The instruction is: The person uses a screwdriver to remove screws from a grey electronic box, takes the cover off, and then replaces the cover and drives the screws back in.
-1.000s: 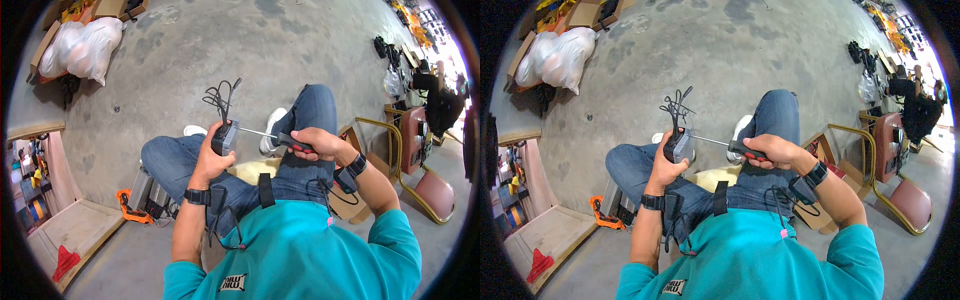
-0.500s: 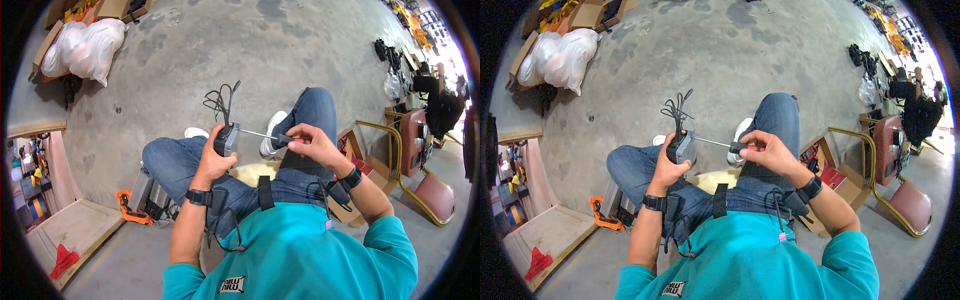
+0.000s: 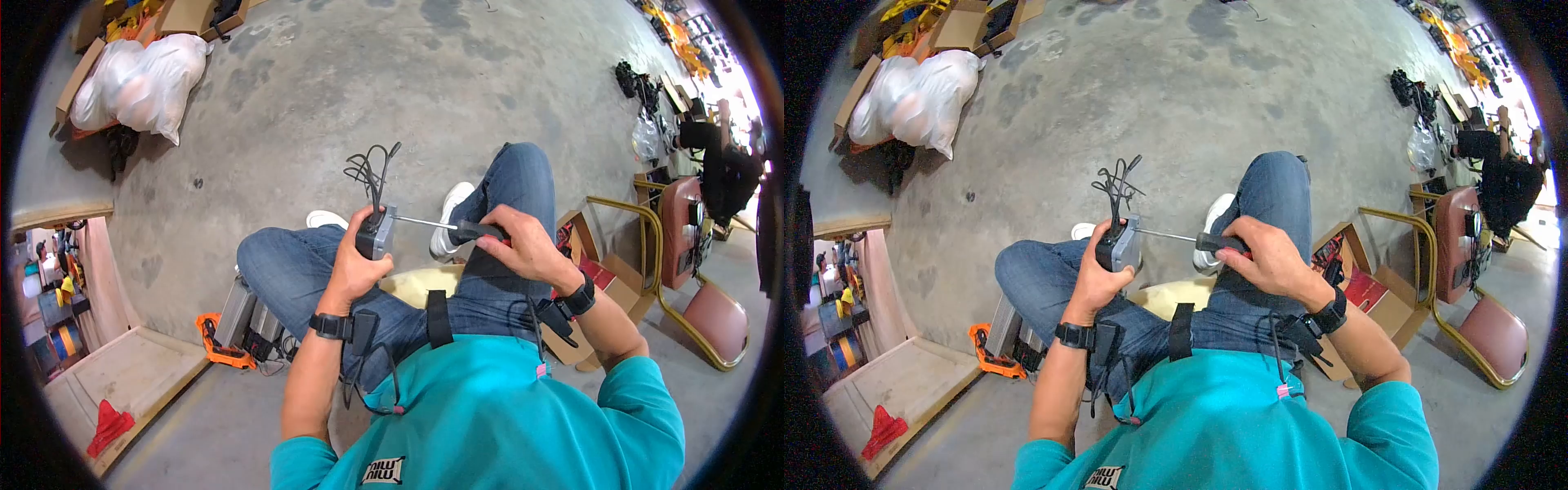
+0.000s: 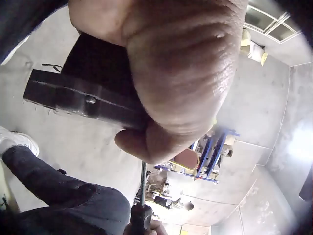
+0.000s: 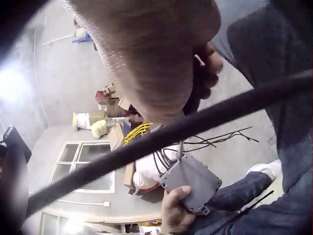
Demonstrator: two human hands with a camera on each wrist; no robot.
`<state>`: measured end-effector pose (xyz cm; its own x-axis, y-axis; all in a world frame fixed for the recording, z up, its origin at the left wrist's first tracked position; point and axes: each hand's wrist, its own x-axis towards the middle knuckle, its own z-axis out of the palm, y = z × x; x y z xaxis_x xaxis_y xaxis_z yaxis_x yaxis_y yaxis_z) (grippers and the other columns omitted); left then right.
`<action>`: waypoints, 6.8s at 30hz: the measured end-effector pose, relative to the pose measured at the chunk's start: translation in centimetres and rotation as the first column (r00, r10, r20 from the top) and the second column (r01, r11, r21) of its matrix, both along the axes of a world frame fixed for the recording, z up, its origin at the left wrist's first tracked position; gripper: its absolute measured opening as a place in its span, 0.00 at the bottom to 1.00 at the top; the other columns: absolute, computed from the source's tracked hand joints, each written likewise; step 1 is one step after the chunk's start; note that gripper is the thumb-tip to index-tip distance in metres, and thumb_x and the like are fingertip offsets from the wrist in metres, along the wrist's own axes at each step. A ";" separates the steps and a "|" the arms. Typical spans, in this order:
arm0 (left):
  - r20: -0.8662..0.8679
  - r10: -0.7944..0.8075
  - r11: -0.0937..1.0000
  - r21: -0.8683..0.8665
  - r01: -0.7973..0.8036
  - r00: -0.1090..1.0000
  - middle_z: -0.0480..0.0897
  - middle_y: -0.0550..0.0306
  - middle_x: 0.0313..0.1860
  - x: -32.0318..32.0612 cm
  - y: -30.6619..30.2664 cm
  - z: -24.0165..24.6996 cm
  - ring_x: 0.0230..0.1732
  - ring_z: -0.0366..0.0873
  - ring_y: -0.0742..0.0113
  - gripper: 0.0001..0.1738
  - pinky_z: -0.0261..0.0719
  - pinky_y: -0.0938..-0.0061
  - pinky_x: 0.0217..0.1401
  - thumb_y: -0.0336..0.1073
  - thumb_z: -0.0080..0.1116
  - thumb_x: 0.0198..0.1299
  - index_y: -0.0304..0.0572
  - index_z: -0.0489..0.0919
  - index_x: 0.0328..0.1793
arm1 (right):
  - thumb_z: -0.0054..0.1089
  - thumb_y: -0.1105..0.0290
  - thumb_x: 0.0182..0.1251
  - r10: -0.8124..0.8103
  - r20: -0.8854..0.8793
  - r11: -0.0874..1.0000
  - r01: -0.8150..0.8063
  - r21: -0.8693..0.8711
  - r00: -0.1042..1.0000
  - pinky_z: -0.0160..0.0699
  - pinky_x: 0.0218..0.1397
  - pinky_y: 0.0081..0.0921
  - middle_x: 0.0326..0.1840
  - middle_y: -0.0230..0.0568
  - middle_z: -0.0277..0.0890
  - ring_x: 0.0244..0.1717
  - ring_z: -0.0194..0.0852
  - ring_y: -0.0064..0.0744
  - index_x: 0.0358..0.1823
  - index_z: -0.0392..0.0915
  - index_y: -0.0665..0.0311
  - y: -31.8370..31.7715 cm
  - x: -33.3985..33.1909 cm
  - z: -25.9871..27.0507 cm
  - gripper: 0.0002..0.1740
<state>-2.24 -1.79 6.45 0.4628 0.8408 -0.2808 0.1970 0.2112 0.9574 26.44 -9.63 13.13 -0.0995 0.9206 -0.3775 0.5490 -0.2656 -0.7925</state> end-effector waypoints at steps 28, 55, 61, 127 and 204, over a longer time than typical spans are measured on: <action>0.028 0.074 0.995 0.063 -0.075 0.997 0.77 0.58 0.52 0.5 0.0 0.0 0.48 0.75 0.71 0.39 0.74 0.76 0.54 0.23 0.62 0.43 0.43 0.68 0.68 | 0.52 0.60 0.77 -0.535 -0.494 0.822 0.287 -0.492 0.686 0.73 0.34 0.18 0.47 0.39 0.72 0.29 0.70 0.21 0.56 0.69 0.66 -0.5 1.3 -1.2 0.18; -0.019 0.072 0.995 0.077 -0.071 0.997 0.77 0.57 0.57 0.1 0.0 -0.9 0.53 0.75 0.69 0.40 0.73 0.75 0.58 0.23 0.62 0.44 0.43 0.67 0.69 | 0.53 0.68 0.76 -0.496 -0.414 0.824 0.262 -0.503 0.763 0.77 0.54 0.27 0.50 0.37 0.71 0.49 0.72 0.23 0.58 0.68 0.62 0.4 1.4 -2.8 0.14; -0.027 0.081 0.992 0.094 -0.078 0.996 0.78 0.55 0.58 0.1 0.2 -0.5 0.53 0.75 0.68 0.40 0.73 0.75 0.59 0.24 0.62 0.44 0.42 0.67 0.69 | 0.48 0.63 0.79 -0.457 -0.592 0.858 0.504 -0.098 0.664 0.79 0.39 0.22 0.43 0.38 0.73 0.40 0.76 0.21 0.60 0.67 0.63 0.4 -0.1 -4.3 0.16; -0.043 0.161 0.980 0.123 -0.154 0.986 0.77 0.52 0.61 -0.2 0.7 -2.3 0.60 0.74 0.65 0.41 0.69 0.73 0.65 0.24 0.62 0.44 0.43 0.66 0.70 | 0.52 0.71 0.74 -0.575 -0.483 0.804 0.347 -0.482 0.661 0.81 0.43 0.23 0.48 0.38 0.73 0.44 0.77 0.25 0.52 0.68 0.61 2.9 0.2 -4.0 0.09; 0.017 0.249 0.960 0.129 -0.249 0.968 0.78 0.55 0.55 -0.1 1.4 -3.6 0.53 0.76 0.66 0.41 0.73 0.72 0.59 0.25 0.62 0.44 0.42 0.67 0.70 | 0.50 0.65 0.75 -0.662 -0.664 0.749 0.344 -0.567 0.348 0.77 0.35 0.24 0.41 0.41 0.75 0.38 0.78 0.32 0.52 0.72 0.67 2.8 0.8 -7.5 0.13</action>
<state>-2.34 -0.34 2.90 0.2344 0.9585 -0.1621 0.1534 0.1281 0.9798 27.22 -6.84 5.67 -0.0473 0.7670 -0.6399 -0.5916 -0.5377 -0.6007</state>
